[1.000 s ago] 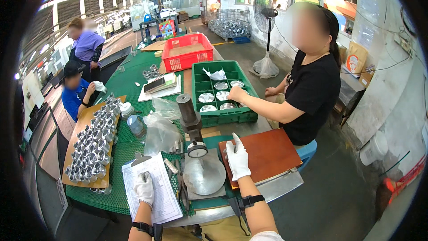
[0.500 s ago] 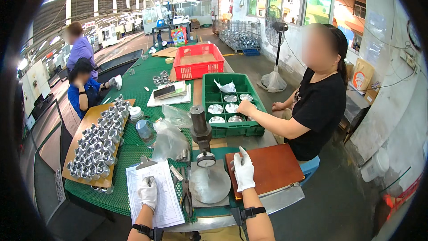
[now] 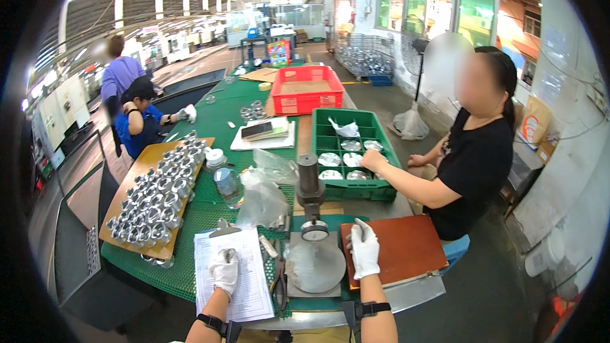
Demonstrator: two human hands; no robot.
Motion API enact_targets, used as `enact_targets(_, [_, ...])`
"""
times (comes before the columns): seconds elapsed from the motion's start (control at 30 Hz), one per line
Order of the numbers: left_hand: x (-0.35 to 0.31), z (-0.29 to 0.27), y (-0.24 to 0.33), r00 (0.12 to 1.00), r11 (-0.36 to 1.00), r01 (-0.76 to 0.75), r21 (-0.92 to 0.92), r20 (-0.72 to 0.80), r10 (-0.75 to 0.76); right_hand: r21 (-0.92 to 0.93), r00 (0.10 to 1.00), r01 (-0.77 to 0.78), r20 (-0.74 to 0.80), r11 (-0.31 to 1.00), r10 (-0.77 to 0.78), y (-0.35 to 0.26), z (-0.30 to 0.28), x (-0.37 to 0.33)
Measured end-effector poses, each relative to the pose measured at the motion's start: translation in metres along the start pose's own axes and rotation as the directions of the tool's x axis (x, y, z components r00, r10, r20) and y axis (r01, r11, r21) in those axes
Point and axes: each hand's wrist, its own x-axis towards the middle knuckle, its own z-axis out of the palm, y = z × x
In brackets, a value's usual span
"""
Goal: Checking the dimensions of metal components using a dial gauge and recording results on a clipboard.
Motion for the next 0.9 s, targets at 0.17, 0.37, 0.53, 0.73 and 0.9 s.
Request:
enact_targets(0.17, [0.0,-0.002,0.004,1.0,0.999,-0.003,-0.049,-0.001,0.003,0.002,1.0,0.026,0.011,1.0,-0.026,0.003,-0.003,-0.001])
enact_targets(0.37, [0.0,-0.003,0.001,0.998,0.998,0.042,-0.054,0.057,-0.039,0.048,1.0,0.002,0.024,0.999,-0.003,0.005,-0.001,0.001])
enact_targets(0.53, [-0.001,-0.001,-0.002,0.996,0.995,0.072,-0.065,0.055,-0.069,0.019,1.0,0.017,0.023,1.0,-0.018,0.005,0.001,0.002])
enact_targets(0.73, [-0.002,-0.002,0.003,0.999,0.998,-0.027,-0.061,0.022,0.028,0.059,0.999,0.027,0.035,0.998,-0.029,0.01,-0.006,0.002])
enact_targets(0.9, [-0.001,-0.011,0.009,0.984,0.991,0.125,-0.057,0.138,-0.116,0.224,0.988,0.056,0.131,0.973,-0.087,0.008,-0.011,0.002])
